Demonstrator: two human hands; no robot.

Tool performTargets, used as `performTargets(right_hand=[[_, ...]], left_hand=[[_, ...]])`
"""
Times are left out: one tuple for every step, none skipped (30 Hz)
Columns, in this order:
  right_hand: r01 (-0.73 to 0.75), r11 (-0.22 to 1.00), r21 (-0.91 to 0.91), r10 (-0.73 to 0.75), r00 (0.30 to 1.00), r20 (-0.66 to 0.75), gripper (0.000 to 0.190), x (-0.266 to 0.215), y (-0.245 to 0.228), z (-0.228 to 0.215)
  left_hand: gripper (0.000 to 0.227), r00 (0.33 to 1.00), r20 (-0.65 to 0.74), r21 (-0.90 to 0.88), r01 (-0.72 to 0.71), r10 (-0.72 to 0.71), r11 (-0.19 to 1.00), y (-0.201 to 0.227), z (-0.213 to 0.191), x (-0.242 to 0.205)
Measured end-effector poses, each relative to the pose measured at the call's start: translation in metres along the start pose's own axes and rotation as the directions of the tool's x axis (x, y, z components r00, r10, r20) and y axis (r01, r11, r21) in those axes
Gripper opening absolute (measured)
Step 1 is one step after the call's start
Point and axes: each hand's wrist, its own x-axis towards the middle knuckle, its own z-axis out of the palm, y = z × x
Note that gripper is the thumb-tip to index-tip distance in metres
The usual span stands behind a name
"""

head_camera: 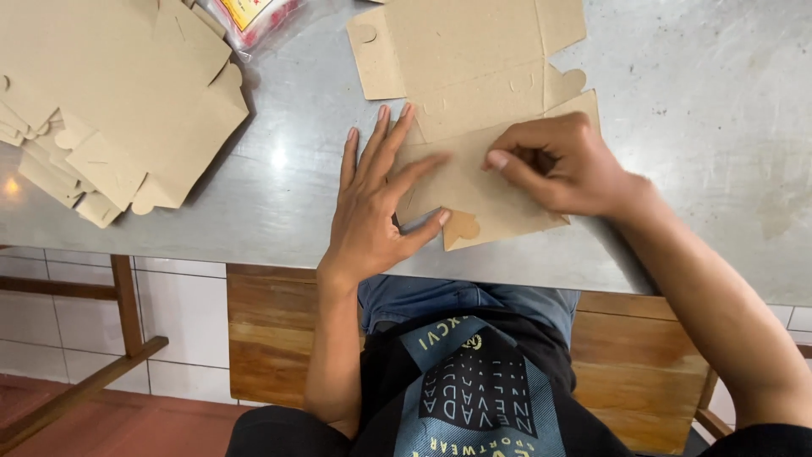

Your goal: The person folds a flat cardboard box blank along pre-scored lines, tucks flaps into slots, and presses the edges to form a small rectangular box. The person handles one unit at a time on a metal worktable.

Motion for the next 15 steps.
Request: performTargets(right_hand=[[0.001, 1.000, -0.005, -0.001, 1.000, -0.007, 0.017, -0.001, -0.001, -0.010], [-0.041, 0.996, 0.073, 0.033, 0.994, 0.102, 0.023, -0.002, -0.003, -0.021], [-0.091, 0.986, 0.143, 0.059, 0.975, 0.213, 0.030, -0.003, -0.005, -0.033], [-0.090, 0.987, 0.135, 0.060, 0.977, 0.206, 0.030, -0.005, -0.007, -0.043], [-0.161, 0.977, 0.138, 0.119, 0.954, 0.275, 0.031, -0.007, -0.008, -0.052], [-0.233, 0.963, 0.135, 0.175, 0.923, 0.342, 0.043, -0.010, -0.009, -0.061], [-0.227, 0.965, 0.131, 0.173, 0.927, 0.332, 0.043, -0.012, -0.011, -0.066], [-0.258, 0.965, 0.043, 0.223, 0.897, 0.382, 0.048, -0.015, -0.011, -0.071], [-0.288, 0.957, -0.043, 0.278, 0.859, 0.430, 0.054, -0.019, -0.012, -0.075], [-0.288, 0.957, -0.044, 0.279, 0.861, 0.424, 0.054, -0.018, -0.012, -0.075], [-0.275, 0.954, -0.119, 0.299, 0.845, 0.444, 0.045, -0.019, -0.012, -0.073], [-0.259, 0.947, -0.192, 0.320, 0.828, 0.461, 0.037, -0.020, -0.012, -0.071], [-0.259, 0.947, -0.189, 0.318, 0.828, 0.462, 0.037, -0.020, -0.012, -0.070], [-0.262, 0.942, -0.212, 0.332, 0.827, 0.454, 0.030, -0.019, -0.012, -0.070], [-0.265, 0.936, -0.233, 0.345, 0.827, 0.444, 0.023, -0.020, -0.012, -0.069]], left_hand=[[0.049, 1.000, 0.000, 0.002, -0.008, 0.008, 1.000, 0.001, -0.002, -0.001], [0.040, 0.999, 0.025, -0.023, -0.041, 0.042, 0.999, 0.002, -0.003, -0.002], [0.033, 0.996, 0.048, -0.051, -0.075, 0.078, 0.996, 0.003, -0.005, -0.001], [0.033, 0.995, 0.046, -0.051, -0.086, 0.088, 0.995, 0.003, -0.005, -0.002], [0.031, 0.993, 0.060, -0.085, -0.095, 0.100, 0.992, 0.002, -0.006, -0.002], [0.030, 0.991, 0.074, -0.119, -0.103, 0.113, 0.988, 0.002, -0.006, -0.003], [0.030, 0.990, 0.072, -0.114, -0.115, 0.124, 0.987, 0.004, -0.007, -0.002], [0.027, 0.990, 0.075, -0.127, -0.109, 0.120, 0.986, 0.005, -0.008, -0.001], [0.024, 0.991, 0.082, -0.145, -0.098, 0.110, 0.985, 0.006, -0.008, -0.002], [0.024, 0.990, 0.083, -0.144, -0.104, 0.117, 0.984, 0.003, -0.007, -0.001], [0.025, 0.989, 0.078, -0.138, -0.114, 0.125, 0.984, 0.000, -0.005, -0.003], [0.026, 0.988, 0.073, -0.132, -0.123, 0.134, 0.983, -0.002, -0.003, -0.004], [0.026, 0.988, 0.075, -0.131, -0.121, 0.131, 0.984, -0.004, -0.002, -0.005], [0.028, 0.988, 0.073, -0.141, -0.126, 0.137, 0.982, -0.005, -0.002, -0.005], [0.029, 0.987, 0.072, -0.151, -0.130, 0.142, 0.980, -0.006, -0.001, -0.006]])
